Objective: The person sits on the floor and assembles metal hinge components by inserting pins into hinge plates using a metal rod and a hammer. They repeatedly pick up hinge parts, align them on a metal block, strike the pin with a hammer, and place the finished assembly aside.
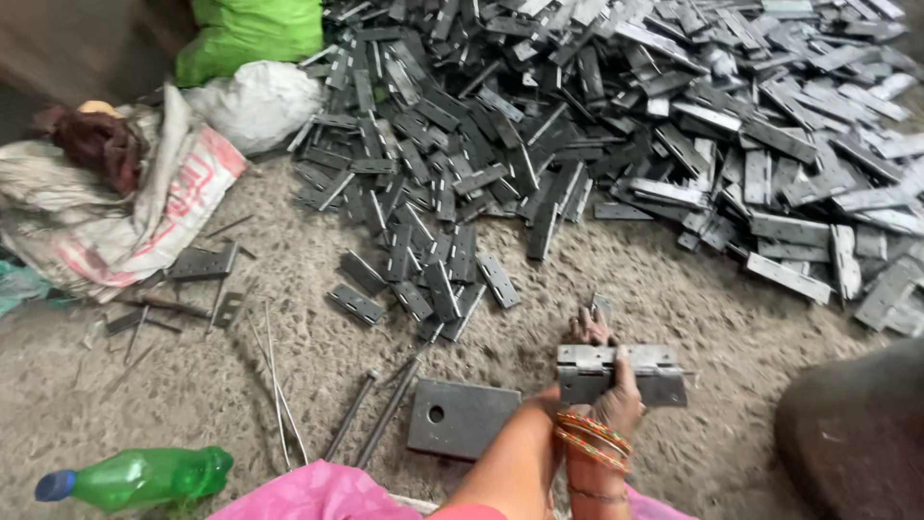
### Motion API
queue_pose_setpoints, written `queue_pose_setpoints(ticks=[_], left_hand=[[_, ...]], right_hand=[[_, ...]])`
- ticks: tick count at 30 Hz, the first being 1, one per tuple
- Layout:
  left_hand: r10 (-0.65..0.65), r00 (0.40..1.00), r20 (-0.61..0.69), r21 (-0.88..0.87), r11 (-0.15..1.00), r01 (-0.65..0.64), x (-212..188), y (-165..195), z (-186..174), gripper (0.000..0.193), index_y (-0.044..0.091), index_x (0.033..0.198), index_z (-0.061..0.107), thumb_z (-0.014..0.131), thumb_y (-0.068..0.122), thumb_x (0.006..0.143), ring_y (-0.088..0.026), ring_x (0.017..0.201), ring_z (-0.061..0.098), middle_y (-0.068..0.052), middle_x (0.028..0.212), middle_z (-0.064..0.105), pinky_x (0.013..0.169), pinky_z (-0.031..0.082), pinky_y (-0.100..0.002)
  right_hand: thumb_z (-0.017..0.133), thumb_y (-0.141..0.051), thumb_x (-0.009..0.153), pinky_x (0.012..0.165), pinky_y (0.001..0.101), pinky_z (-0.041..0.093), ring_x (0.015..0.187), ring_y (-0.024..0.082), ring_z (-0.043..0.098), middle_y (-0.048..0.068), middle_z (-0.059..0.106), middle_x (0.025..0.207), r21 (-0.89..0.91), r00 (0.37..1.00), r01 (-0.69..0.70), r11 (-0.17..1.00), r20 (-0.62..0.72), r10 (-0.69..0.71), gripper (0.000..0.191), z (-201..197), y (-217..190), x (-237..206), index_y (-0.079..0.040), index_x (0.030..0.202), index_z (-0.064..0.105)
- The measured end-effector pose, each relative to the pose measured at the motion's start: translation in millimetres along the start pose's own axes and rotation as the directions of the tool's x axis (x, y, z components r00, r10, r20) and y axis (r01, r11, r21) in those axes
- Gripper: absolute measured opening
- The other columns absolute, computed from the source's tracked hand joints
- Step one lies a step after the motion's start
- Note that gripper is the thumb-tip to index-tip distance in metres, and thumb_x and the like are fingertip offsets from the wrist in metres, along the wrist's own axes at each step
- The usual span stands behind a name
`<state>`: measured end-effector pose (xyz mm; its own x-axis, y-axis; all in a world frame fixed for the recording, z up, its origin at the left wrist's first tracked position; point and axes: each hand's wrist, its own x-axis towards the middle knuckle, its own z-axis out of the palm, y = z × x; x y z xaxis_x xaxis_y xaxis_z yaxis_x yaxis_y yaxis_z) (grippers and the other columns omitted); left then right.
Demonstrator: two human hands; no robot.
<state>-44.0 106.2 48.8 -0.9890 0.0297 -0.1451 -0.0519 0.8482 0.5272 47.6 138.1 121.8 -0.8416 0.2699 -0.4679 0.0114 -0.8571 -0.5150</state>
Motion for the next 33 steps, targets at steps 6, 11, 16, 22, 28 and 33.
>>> queue_pose_setpoints(ticks=[6,11,16,22,28,33], left_hand=[[-0.177,0.970,0.165,-0.136,0.970,0.200,-1,-18,-45,0.030,-0.003,0.106,0.075,0.065,0.016,0.084,-0.034,0.093,0.075,-0.023,0.105,0.074,0.078,0.060,-0.046],[-0.288,0.918,0.274,-0.286,0.887,0.364,-42,-77,-54,0.029,-0.006,0.101,0.076,0.069,0.014,0.081,-0.035,0.090,0.077,-0.025,0.102,0.075,0.075,0.061,-0.047],[-0.091,0.965,0.247,-0.593,0.773,0.225,-91,-133,-54,0.047,0.002,0.120,0.068,0.081,0.031,0.086,-0.021,0.097,0.069,-0.011,0.110,0.075,0.087,0.055,-0.038],[-0.018,0.897,-0.443,-0.096,0.995,-0.028,-123,-124,-131,0.041,0.006,0.121,0.069,0.082,0.029,0.089,-0.041,0.094,0.071,-0.023,0.096,0.074,0.080,0.056,-0.048],[0.270,0.504,-0.820,0.140,0.949,-0.282,-205,-118,-158,0.036,0.005,0.137,0.057,0.064,0.010,0.102,-0.041,0.103,0.071,-0.021,0.117,0.069,0.087,0.056,-0.049],[0.170,0.937,-0.306,0.469,0.883,-0.007,-218,-174,-67,0.068,0.006,0.133,0.055,0.059,0.001,0.066,-0.036,0.116,0.061,-0.019,0.126,0.064,0.095,0.046,-0.055]], right_hand=[[0.069,-0.018,0.097,0.082,0.0340,0.062,0.087,0.018,0.074,0.007,0.074,0.105,0.010,0.999,0.031,0.999,-0.023,-0.031,0.023,-17,9,28,-0.001,0.112,0.072],[0.069,-0.015,0.093,0.082,0.0326,0.062,0.087,0.017,0.073,0.007,0.075,0.104,-0.086,0.998,0.015,0.996,0.058,-0.010,0.024,-28,25,40,0.000,0.112,0.073],[0.076,-0.020,0.093,0.070,0.0333,0.055,0.078,0.018,0.066,0.005,0.070,0.096,-0.315,0.999,0.024,0.949,-0.038,-0.037,0.025,-42,38,46,0.002,0.104,0.073],[0.071,-0.016,0.089,0.074,0.0316,0.058,0.079,0.018,0.071,0.007,0.076,0.095,-0.194,1.000,0.006,0.981,0.027,-0.001,0.027,-75,54,45,0.001,0.108,0.078],[0.076,-0.011,0.087,0.072,0.0341,0.058,0.077,0.021,0.071,0.010,0.075,0.093,-0.301,0.983,0.156,0.941,-0.046,-0.178,0.027,-82,68,34,0.007,0.107,0.077],[0.079,-0.010,0.081,0.067,0.0369,0.062,0.070,0.024,0.074,0.013,0.076,0.086,-0.273,0.990,0.059,0.960,-0.106,-0.091,0.026,-77,78,25,0.009,0.096,0.071]])
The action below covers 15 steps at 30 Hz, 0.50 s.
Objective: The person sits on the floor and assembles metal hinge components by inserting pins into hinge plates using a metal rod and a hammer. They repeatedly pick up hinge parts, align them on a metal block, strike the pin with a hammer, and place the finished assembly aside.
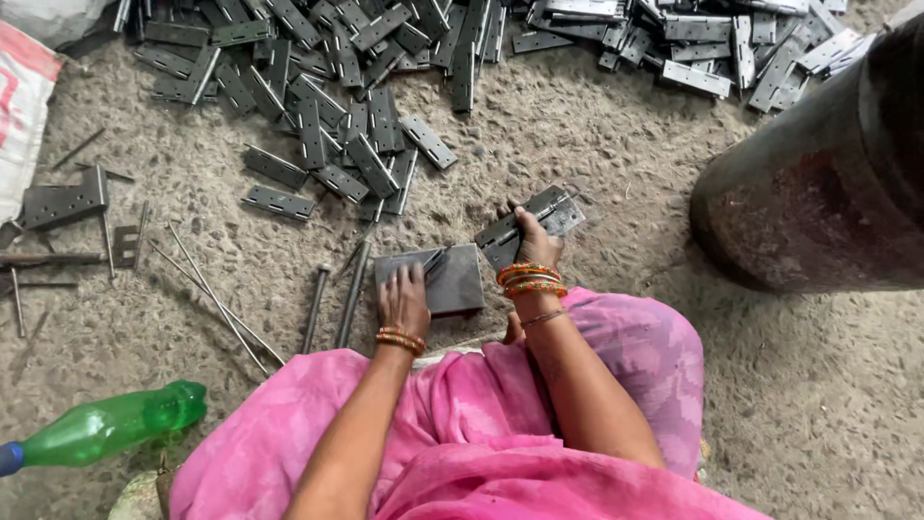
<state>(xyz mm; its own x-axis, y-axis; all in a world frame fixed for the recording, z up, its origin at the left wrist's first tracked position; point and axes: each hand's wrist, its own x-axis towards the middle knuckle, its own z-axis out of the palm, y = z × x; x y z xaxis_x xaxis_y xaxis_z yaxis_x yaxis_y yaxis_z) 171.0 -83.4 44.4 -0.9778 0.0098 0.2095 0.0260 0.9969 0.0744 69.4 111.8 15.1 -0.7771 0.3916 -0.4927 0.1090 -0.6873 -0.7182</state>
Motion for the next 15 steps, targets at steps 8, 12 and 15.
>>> queue_pose_setpoints(ticks=[8,12,15], left_hand=[[-0.102,0.985,0.139,-0.151,0.981,0.122,-16,-29,56,0.035,0.005,0.120,0.056,0.065,0.012,0.087,-0.039,0.114,0.059,-0.019,0.120,0.062,0.094,0.048,-0.053],[-0.271,0.948,0.169,-0.326,0.892,0.313,-3,-16,35,0.029,0.003,0.116,0.055,0.066,0.017,0.093,-0.040,0.110,0.062,-0.021,0.117,0.063,0.095,0.051,-0.050],[-0.257,0.946,0.197,-0.411,0.854,0.318,-6,5,16,0.031,0.003,0.121,0.053,0.062,0.019,0.096,-0.041,0.106,0.063,-0.021,0.113,0.065,0.089,0.052,-0.052]], right_hand=[[0.080,-0.011,0.082,0.060,0.0410,0.061,0.068,0.027,0.071,0.015,0.074,0.084,-0.279,0.969,-0.189,0.942,0.100,0.224,0.026,0,15,-22,0.006,0.098,0.070],[0.083,-0.021,0.078,0.061,0.0431,0.063,0.073,0.026,0.074,0.013,0.075,0.086,-0.432,0.827,-0.443,0.785,0.142,0.545,0.031,3,15,-45,0.001,0.098,0.071],[0.087,-0.028,0.076,0.063,0.0393,0.063,0.074,0.023,0.074,0.010,0.076,0.089,-0.538,0.800,-0.382,0.751,0.215,0.561,0.037,4,12,-68,-0.001,0.099,0.072]])
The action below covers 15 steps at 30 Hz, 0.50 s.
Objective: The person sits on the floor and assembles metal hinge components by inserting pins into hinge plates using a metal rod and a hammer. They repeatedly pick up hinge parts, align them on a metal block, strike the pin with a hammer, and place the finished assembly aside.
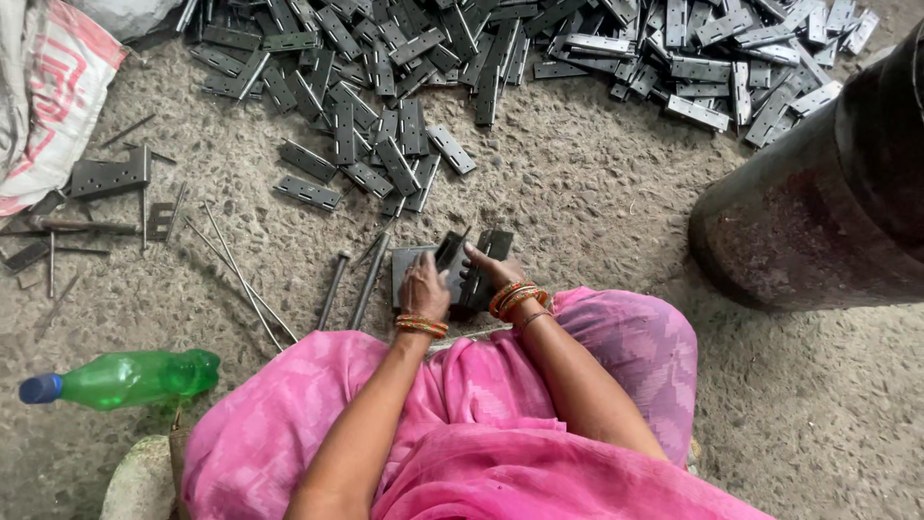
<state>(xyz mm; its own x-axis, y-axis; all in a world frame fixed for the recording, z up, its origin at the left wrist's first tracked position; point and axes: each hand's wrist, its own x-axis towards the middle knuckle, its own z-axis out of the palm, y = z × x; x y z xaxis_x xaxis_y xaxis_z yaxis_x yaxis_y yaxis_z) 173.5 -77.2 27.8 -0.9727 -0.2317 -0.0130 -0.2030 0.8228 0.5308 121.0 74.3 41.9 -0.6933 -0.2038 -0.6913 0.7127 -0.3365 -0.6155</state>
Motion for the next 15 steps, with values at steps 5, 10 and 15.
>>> queue_pose_setpoints(ticks=[5,10,15], left_hand=[[0.252,0.959,-0.132,-0.016,0.966,-0.256,-16,38,-18,0.045,-0.001,0.124,0.054,0.067,0.029,0.093,-0.045,0.103,0.063,-0.027,0.118,0.064,0.087,0.052,-0.052],[0.228,0.964,-0.139,-0.437,0.859,-0.266,-21,35,-31,0.044,0.003,0.123,0.064,0.059,0.042,0.102,-0.035,0.101,0.072,-0.020,0.112,0.072,0.085,0.057,-0.044],[0.120,0.987,-0.105,-0.519,0.840,-0.157,-35,17,-42,0.043,0.003,0.110,0.071,0.059,0.043,0.101,-0.032,0.086,0.076,-0.019,0.093,0.076,0.073,0.056,-0.043]], right_hand=[[0.092,-0.025,0.077,0.061,0.0321,0.056,0.071,0.017,0.068,0.009,0.074,0.088,-0.208,0.909,0.411,0.888,0.019,-0.416,0.038,2,1,-19,0.001,0.099,0.074],[0.091,-0.023,0.073,0.060,0.0347,0.058,0.067,0.017,0.069,0.006,0.073,0.084,-0.002,0.899,0.435,0.900,-0.053,-0.435,0.037,-15,-3,-23,-0.003,0.096,0.071],[0.090,-0.021,0.075,0.066,0.0317,0.059,0.072,0.015,0.071,0.007,0.077,0.089,-0.267,0.884,0.442,0.856,-0.029,-0.466,0.036,-12,-3,-31,-0.001,0.101,0.076]])
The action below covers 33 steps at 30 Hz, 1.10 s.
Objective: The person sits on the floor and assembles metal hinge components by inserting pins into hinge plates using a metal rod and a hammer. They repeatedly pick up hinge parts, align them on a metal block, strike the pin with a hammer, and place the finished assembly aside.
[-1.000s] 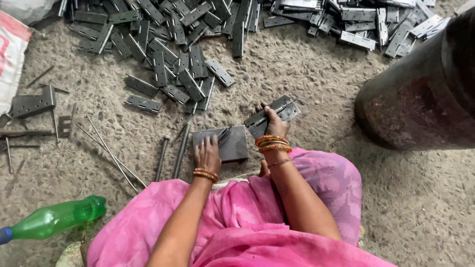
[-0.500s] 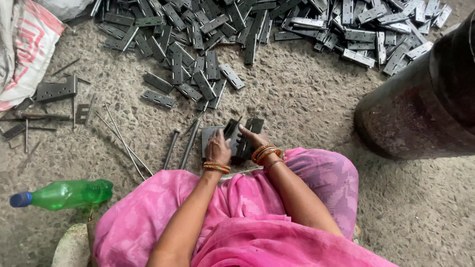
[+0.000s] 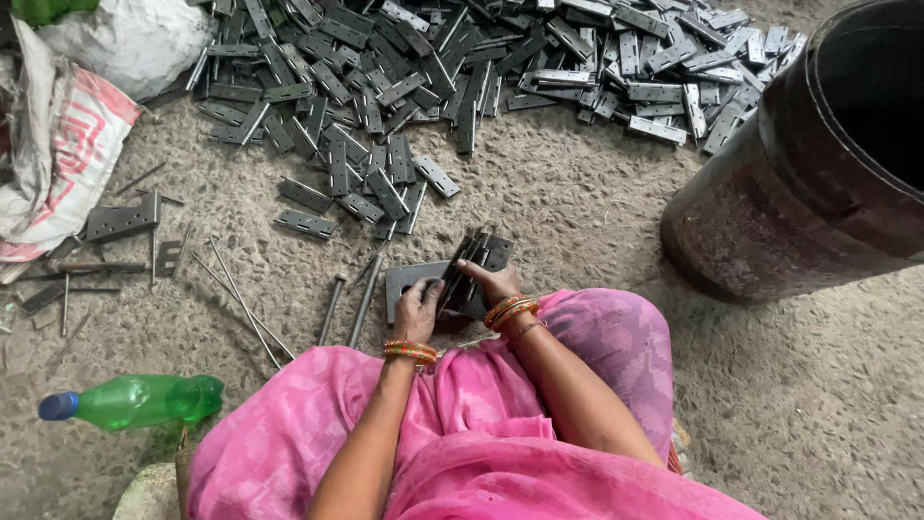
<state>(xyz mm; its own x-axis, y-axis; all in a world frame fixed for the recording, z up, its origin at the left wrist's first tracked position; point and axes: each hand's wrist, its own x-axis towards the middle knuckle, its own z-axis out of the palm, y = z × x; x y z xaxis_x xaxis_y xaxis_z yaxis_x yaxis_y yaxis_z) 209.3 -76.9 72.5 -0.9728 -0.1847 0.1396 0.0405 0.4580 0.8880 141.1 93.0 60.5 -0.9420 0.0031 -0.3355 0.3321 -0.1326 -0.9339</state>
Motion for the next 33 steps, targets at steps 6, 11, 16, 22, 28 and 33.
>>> queue_pose_setpoints(ticks=[6,11,16,22,28,33], left_hand=[[-0.048,0.974,-0.220,0.198,0.976,0.092,-17,-6,-9,0.038,0.004,0.111,0.074,0.056,0.038,0.108,-0.036,0.086,0.074,-0.020,0.095,0.075,0.072,0.052,-0.040],[-0.138,0.990,0.003,-0.556,0.823,0.117,-8,-23,-13,0.042,-0.002,0.113,0.074,0.061,0.036,0.106,-0.010,0.087,0.066,-0.003,0.099,0.077,0.081,0.052,-0.029],[-0.103,0.989,-0.110,-0.033,0.994,0.099,13,-12,-32,0.041,-0.005,0.101,0.075,0.066,0.035,0.110,-0.024,0.073,0.051,-0.013,0.075,0.058,0.064,0.041,-0.039],[0.135,0.991,0.012,0.568,0.815,-0.118,0,68,-8,0.031,0.009,0.102,0.072,0.058,0.036,0.104,-0.035,0.078,0.071,-0.014,0.084,0.071,0.069,0.055,-0.046],[0.511,0.858,0.051,0.605,0.668,-0.434,-32,76,29,0.064,0.001,0.123,0.067,0.057,0.055,0.090,-0.039,0.113,0.067,-0.022,0.126,0.069,0.090,0.056,-0.047],[0.096,0.994,-0.055,0.197,0.977,-0.083,-7,5,-13,0.040,0.005,0.127,0.066,0.055,0.035,0.103,-0.031,0.105,0.073,-0.016,0.123,0.072,0.089,0.061,-0.039]], right_hand=[[0.085,-0.010,0.074,0.068,0.0369,0.064,0.074,0.019,0.074,0.009,0.076,0.092,0.190,0.969,-0.007,0.982,0.245,-0.040,0.040,3,-15,-16,-0.001,0.109,0.069],[0.082,-0.018,0.082,0.068,0.0411,0.063,0.076,0.024,0.074,0.012,0.076,0.094,0.241,0.908,-0.218,0.946,0.405,0.106,0.040,-7,-18,-12,0.002,0.113,0.069],[0.076,-0.047,0.099,0.078,0.0378,0.062,0.086,0.023,0.074,0.012,0.078,0.105,0.394,0.927,-0.308,0.866,0.330,0.179,0.056,-1,-21,-3,0.005,0.121,0.071],[0.062,-0.070,0.092,0.082,0.0486,0.060,0.089,0.031,0.074,0.014,0.075,0.105,0.664,0.850,-0.411,0.625,0.526,0.000,0.070,1,-26,-4,-0.007,0.122,0.067],[0.066,-0.043,0.094,0.087,0.0421,0.060,0.090,0.027,0.073,0.013,0.077,0.104,0.444,0.817,-0.416,0.793,0.566,0.112,0.045,-7,-16,19,-0.003,0.116,0.070],[0.069,-0.029,0.093,0.078,0.0403,0.060,0.083,0.025,0.073,0.011,0.075,0.098,0.462,0.864,-0.406,0.788,0.476,0.166,0.031,1,1,37,-0.003,0.109,0.071]])
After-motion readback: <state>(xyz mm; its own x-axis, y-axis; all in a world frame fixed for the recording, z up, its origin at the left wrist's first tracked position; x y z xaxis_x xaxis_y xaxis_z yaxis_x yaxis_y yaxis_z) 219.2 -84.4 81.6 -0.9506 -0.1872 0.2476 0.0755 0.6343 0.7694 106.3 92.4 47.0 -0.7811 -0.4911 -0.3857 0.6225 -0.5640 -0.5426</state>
